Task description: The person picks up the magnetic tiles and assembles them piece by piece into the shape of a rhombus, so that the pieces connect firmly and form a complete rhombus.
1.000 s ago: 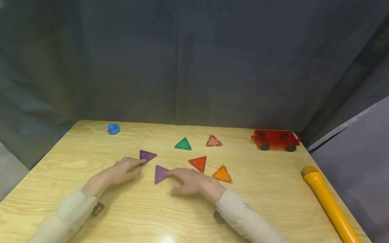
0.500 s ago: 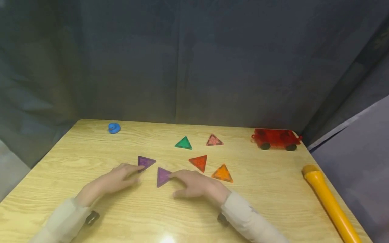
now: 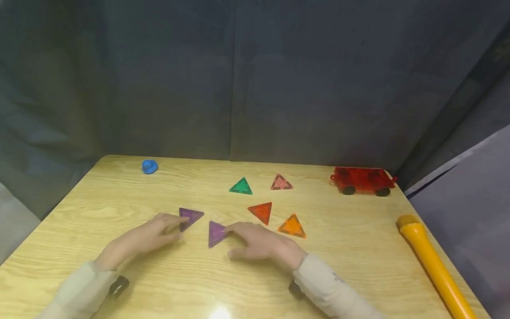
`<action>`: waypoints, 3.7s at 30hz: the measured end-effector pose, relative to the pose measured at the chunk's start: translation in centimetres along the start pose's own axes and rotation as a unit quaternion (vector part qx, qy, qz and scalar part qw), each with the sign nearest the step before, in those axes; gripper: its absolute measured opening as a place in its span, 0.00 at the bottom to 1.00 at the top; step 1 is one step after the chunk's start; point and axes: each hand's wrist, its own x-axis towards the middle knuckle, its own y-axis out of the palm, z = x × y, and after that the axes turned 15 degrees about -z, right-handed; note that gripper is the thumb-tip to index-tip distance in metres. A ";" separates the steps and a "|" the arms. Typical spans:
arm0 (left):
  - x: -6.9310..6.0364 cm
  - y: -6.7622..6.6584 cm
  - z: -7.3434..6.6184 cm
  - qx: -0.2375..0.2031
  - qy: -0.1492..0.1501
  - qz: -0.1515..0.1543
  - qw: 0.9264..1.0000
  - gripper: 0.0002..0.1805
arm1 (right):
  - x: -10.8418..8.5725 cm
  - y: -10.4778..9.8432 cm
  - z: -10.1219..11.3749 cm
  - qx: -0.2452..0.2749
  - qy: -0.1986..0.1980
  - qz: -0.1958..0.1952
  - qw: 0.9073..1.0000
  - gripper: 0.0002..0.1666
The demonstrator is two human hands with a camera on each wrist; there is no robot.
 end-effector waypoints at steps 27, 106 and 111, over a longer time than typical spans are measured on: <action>4.8 -0.1 2.9 0.031 -0.065 0.024 0.997 0.38 | 5.9 1.7 0.3 -0.032 -0.020 -0.001 0.999 0.36; 3.4 3.3 -1.2 -0.039 -0.037 0.004 0.999 0.31 | 4.5 1.7 0.5 0.055 0.003 -0.041 0.998 0.41; 3.4 3.3 -0.8 -0.038 -0.024 0.011 0.999 0.34 | 4.4 1.7 0.4 0.062 0.004 -0.036 0.997 0.42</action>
